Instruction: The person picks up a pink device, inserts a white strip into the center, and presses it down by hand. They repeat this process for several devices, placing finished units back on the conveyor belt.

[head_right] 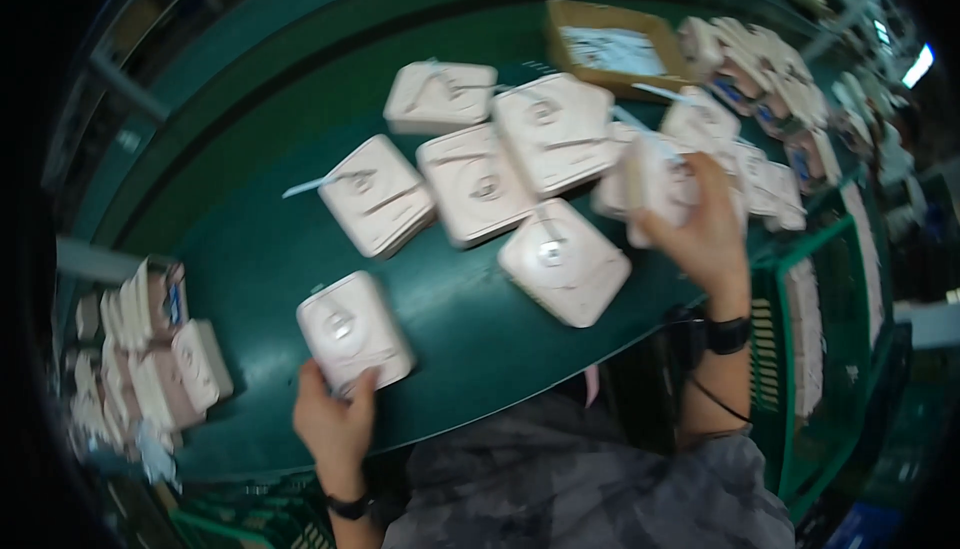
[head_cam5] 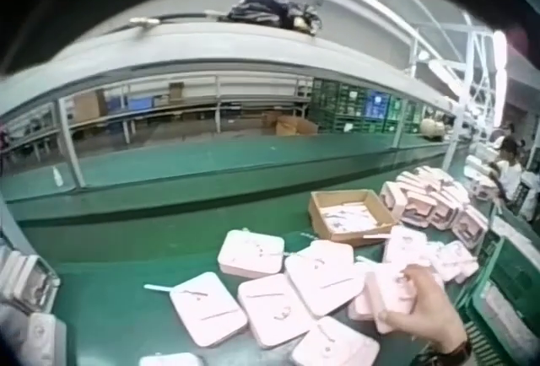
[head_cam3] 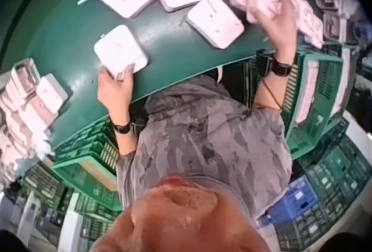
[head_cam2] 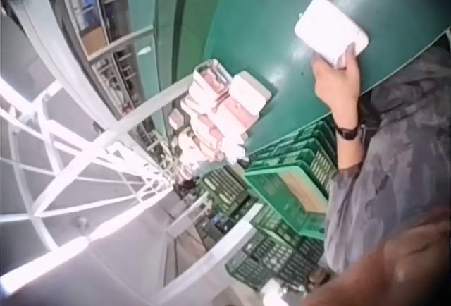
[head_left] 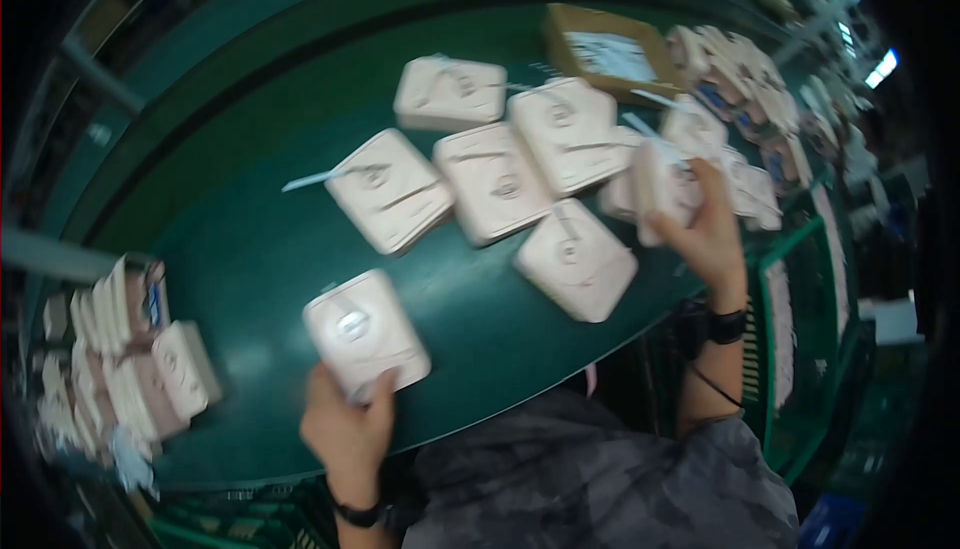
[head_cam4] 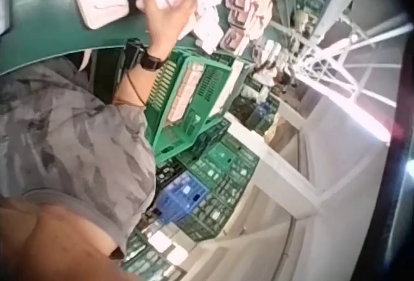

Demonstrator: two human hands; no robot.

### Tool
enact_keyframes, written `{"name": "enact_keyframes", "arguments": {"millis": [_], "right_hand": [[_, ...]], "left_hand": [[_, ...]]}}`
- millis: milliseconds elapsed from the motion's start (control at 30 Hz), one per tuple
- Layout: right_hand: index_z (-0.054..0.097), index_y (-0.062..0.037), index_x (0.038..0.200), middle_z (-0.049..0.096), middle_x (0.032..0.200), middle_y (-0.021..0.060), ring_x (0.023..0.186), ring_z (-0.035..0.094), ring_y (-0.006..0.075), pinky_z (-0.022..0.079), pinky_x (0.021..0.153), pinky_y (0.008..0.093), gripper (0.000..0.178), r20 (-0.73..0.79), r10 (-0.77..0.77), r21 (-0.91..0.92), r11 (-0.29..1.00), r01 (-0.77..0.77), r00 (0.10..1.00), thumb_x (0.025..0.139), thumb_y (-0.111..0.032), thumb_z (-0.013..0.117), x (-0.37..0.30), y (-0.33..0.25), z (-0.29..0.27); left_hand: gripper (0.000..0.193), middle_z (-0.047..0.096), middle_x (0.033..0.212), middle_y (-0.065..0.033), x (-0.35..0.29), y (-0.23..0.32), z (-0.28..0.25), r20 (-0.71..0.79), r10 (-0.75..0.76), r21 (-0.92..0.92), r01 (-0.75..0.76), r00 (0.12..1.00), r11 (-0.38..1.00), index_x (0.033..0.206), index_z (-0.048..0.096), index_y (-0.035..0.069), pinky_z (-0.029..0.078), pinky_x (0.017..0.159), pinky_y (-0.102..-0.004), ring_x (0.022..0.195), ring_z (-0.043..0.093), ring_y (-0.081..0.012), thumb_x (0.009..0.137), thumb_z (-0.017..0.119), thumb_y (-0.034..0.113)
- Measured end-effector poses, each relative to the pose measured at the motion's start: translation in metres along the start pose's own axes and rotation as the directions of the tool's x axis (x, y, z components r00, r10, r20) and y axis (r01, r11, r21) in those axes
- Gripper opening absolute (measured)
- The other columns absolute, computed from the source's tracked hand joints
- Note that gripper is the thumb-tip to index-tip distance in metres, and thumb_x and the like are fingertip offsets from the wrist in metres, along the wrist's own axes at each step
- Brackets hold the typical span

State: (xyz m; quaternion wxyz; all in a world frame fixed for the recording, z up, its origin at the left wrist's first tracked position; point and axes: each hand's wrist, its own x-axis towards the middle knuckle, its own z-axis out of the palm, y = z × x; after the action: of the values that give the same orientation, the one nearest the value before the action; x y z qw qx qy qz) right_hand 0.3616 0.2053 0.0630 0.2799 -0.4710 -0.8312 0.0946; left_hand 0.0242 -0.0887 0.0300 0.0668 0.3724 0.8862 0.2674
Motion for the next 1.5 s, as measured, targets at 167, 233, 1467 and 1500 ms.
{"name": "enact_keyframes", "arguments": {"millis": [167,233,1467,1500], "right_hand": [[0.055,0.0002,0.136,0.055,0.138,0.0176,0.127,0.053,0.0311,0.042,0.109,0.0396,0.061,-0.111,-0.016,-0.145,0.989,0.0,0.994,0.081,-0.012,0.077,0.022,-0.034,0.016],[0.057,0.0003,0.135,0.056,0.139,0.0185,0.128,0.055,0.031,0.043,0.108,0.0395,0.054,-0.307,-0.228,-0.379,0.92,0.101,0.924,0.084,-0.008,0.074,0.017,-0.066,0.018],[0.069,-0.0026,0.093,0.065,0.105,0.0111,0.098,0.06,0.0293,0.05,0.082,0.0374,0.016,0.169,-0.416,0.591,0.768,0.246,0.893,0.082,-0.009,0.078,-0.006,-0.226,0.143],[0.069,-0.0029,0.093,0.064,0.109,0.011,0.103,0.059,0.0312,0.05,0.085,0.0392,0.017,0.179,-0.432,0.54,0.794,0.279,0.884,0.081,-0.009,0.078,-0.006,-0.227,0.147]], "left_hand": [[0.04,0.07,0.086,-0.0167,-0.001,0.011,-0.005,0.142,0.044,-0.161,-0.021,0.989,0.987,0.107,0.065,0.001,0.055,0.068,-0.0397,0.078,0.071,-0.0298,0.083,0.083,0.027],[0.032,0.07,0.085,-0.0141,-0.001,0.011,-0.012,0.238,-0.034,-0.335,0.115,0.971,0.935,0.108,0.064,0.0,0.054,0.068,-0.0359,0.077,0.07,-0.0243,0.087,0.079,0.019],[0.017,0.073,0.082,-0.011,0.038,-0.011,0.007,0.023,-0.011,-0.665,0.024,1.0,0.746,0.104,0.073,-0.002,0.052,0.063,-0.0261,0.066,0.066,-0.0159,0.088,0.077,0.002],[0.017,0.073,0.082,-0.011,0.041,-0.011,0.008,0.024,-0.006,-0.663,0.02,1.0,0.749,0.104,0.073,-0.002,0.052,0.063,-0.0261,0.066,0.066,-0.0159,0.088,0.077,0.002]]}}
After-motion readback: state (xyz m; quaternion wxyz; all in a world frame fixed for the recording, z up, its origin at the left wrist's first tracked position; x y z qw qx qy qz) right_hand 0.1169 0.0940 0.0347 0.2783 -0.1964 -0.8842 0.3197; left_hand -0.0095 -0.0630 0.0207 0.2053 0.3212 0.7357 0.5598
